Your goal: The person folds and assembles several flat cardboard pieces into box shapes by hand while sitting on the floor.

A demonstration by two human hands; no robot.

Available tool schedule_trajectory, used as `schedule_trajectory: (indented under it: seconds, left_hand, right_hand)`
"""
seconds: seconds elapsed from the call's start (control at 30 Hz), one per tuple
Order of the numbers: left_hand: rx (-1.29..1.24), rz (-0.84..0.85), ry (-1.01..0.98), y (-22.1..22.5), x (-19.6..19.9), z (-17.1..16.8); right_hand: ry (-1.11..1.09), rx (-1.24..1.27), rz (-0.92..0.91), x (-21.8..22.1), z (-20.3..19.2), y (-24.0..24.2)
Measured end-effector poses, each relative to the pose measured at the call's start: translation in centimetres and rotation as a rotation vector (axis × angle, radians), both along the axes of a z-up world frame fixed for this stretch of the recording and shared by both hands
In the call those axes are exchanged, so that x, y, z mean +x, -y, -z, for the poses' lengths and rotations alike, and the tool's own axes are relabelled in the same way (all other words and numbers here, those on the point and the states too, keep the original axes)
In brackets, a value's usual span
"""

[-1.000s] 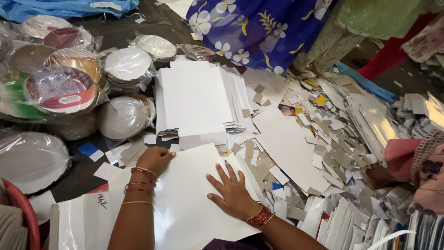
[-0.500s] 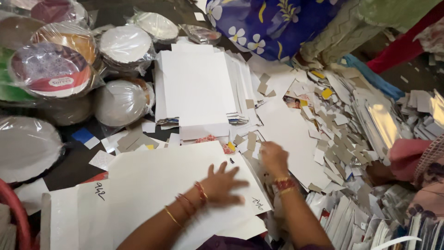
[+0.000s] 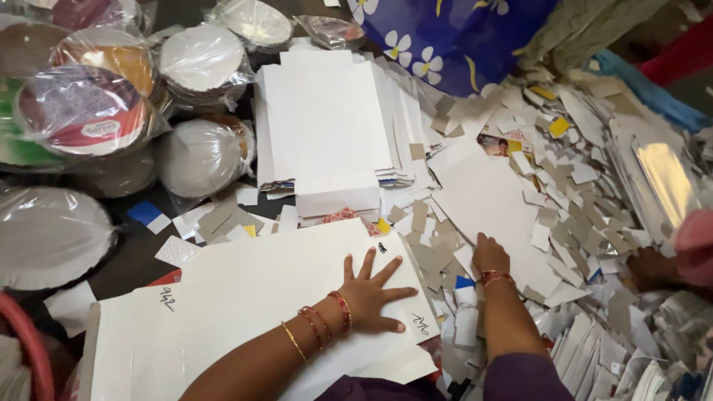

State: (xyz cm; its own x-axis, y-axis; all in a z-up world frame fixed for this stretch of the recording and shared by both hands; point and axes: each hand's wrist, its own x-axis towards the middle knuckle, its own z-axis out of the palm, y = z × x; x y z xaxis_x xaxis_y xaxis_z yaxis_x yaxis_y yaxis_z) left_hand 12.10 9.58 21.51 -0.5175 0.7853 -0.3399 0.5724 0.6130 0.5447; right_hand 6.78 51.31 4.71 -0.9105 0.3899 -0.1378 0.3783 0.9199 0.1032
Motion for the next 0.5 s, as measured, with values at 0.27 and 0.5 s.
schedule_trajectory:
  seconds: [0.27, 0.5]
  left_hand:
    - [0.085, -0.065, 0.008, 0.5, 0.2, 0.5]
    - [0.076, -0.054, -0.022, 0.6, 0.6, 0.1]
  right_hand:
    - [-0.480, 0.224, -0.026, 1.3, -5.3, -5.8]
    - [-0.932, 0.188, -0.018, 4.7, -20.1, -3.9]
